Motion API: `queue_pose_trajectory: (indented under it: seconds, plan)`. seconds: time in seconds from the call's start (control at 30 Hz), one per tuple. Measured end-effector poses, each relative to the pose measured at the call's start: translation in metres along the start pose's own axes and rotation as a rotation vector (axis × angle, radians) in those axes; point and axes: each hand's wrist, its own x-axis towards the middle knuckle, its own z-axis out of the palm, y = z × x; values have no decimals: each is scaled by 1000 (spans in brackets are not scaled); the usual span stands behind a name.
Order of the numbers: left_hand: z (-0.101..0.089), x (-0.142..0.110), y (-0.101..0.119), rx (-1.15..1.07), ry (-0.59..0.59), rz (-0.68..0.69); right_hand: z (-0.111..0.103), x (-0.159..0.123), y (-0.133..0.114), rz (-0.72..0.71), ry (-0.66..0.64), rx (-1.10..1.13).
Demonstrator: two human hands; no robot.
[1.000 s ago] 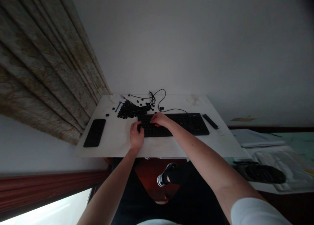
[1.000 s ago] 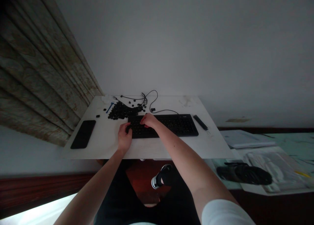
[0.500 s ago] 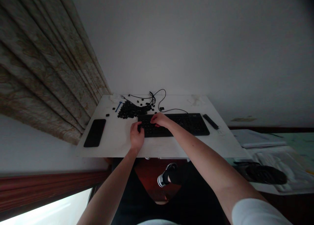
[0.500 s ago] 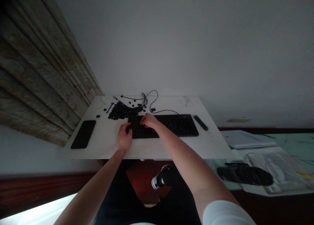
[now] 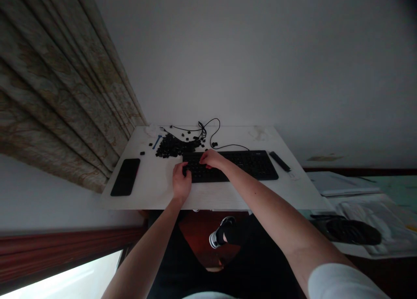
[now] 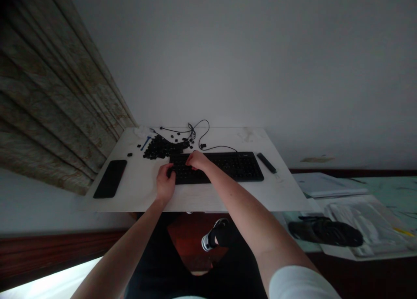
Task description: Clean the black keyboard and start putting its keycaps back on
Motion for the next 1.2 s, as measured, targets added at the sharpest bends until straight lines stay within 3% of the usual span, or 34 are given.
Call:
queue_pose_trajectory:
  seconds: [1.2]
  plan:
    - [2,0,-3,3,20,-15,1,3,10,-57,-28,37]
